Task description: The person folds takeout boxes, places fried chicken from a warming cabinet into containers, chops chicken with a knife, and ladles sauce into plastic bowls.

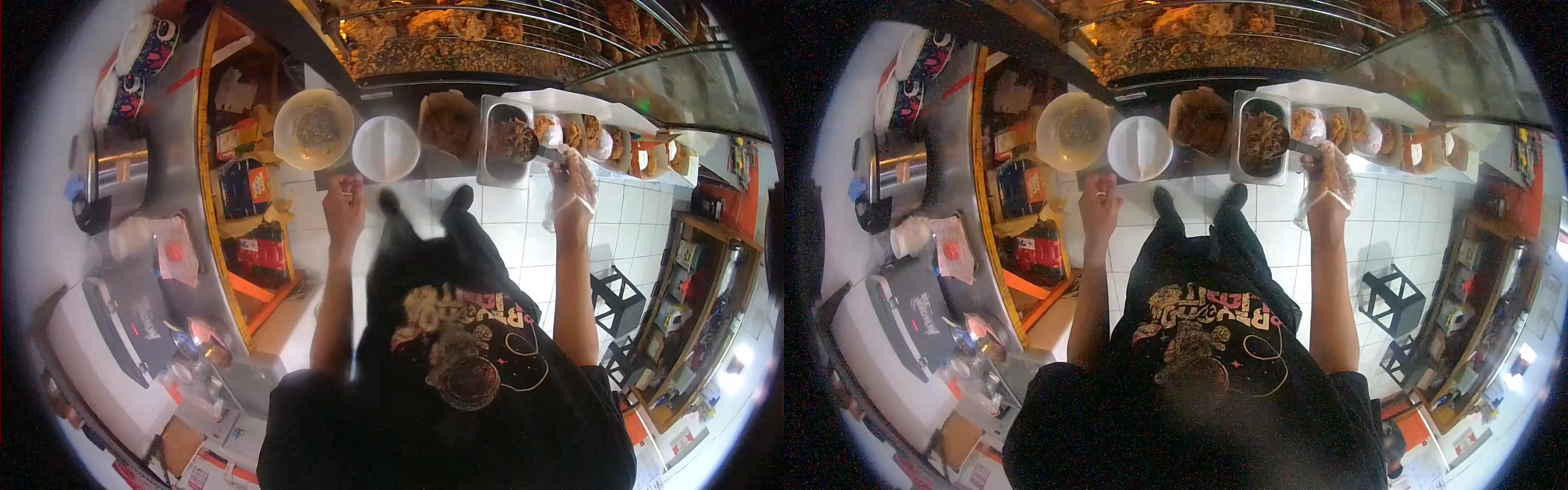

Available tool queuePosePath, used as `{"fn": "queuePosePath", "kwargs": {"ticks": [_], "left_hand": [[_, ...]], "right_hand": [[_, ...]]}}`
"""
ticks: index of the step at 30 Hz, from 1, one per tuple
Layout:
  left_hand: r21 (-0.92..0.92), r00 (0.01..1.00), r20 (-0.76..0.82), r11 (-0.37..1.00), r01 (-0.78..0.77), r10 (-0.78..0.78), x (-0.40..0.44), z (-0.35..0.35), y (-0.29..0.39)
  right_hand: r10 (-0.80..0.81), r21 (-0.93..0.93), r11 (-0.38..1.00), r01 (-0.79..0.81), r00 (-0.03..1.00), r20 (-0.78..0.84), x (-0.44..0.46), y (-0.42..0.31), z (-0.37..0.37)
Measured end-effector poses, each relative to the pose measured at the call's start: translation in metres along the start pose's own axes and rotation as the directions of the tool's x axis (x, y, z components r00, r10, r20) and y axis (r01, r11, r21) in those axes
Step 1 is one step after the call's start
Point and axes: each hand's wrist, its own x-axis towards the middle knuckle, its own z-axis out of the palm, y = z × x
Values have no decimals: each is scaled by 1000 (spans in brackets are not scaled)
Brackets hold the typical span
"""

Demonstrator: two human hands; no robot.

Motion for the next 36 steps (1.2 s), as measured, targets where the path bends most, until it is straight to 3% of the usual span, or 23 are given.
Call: {"fn": "queuePosePath", "kwargs": {"ticks": [1,2,4,6,7,8,10,12,13,15,16,18,20,22,23,24,25,26,27,28,30,32,36], "left_hand": [[-86,996,49,993,78,-74,3,2,-4],[-169,984,105,973,159,-142,6,4,-8],[-111,979,145,981,162,-145,13,11,-15],[-53,970,187,985,165,-152,19,17,-17],[-47,978,189,994,102,-91,21,19,-17],[-40,981,191,998,38,-30,21,19,-11],[-61,979,201,997,57,-44,21,19,-9],[-201,984,176,977,69,-34,21,26,-15],[-238,975,199,960,145,-98,20,24,-10],[-246,978,203,963,107,-57,19,22,-6],[-256,979,204,965,64,-11,19,21,-3],[-265,962,253,949,171,-102,17,19,3],[-242,954,297,964,114,-38,15,14,9],[-246,951,304,960,134,-54,14,12,18],[-252,949,306,956,152,-70,13,12,19],[-251,948,312,956,153,-70,12,13,16],[-295,945,325,946,136,-35,11,15,12],[-337,942,336,934,121,0,10,16,8],[-336,940,341,934,121,1,9,18,5],[-356,941,337,928,108,20,9,19,3],[-376,941,335,921,96,39,9,20,-3],[-418,906,419,874,248,-57,10,20,-4],[-379,925,376,919,105,50,6,13,6]], "right_hand": [[246,601,760,-247,965,86,-1,-3,5],[371,911,156,-382,877,304,-2,-6,9],[277,807,-421,-413,789,548,4,-31,1],[240,906,23,-423,882,406,5,-63,-4],[281,915,48,-400,885,372,5,-83,0],[292,854,-365,-370,826,482,0,-98,11],[262,774,-420,-475,752,604,-2,-118,16],[293,823,-338,-457,780,553,-7,-139,23],[315,845,-234,-482,784,534,-7,-149,21],[339,869,-28,-495,813,474,-10,-164,17],[342,867,-27,-498,810,476,-12,-169,19],[326,869,82,-488,837,439,-15,-177,26],[363,854,176,-490,838,407,-21,-187,33],[282,858,382,-342,928,244,-28,-196,39],[128,851,509,-128,989,72,-35,-195,45],[133,850,510,-132,988,74,-41,-193,56],[-87,693,704,158,987,-136,-39,-196,60],[-342,442,785,434,899,-274,-39,-198,63],[-358,522,764,379,922,-146,-46,-200,59],[-356,521,766,377,923,-145,-47,-205,53],[-248,626,770,123,962,117,-51,-210,47],[-273,614,774,152,956,108,-52,-209,50],[-328,606,760,236,944,44,-55,-204,50]]}}
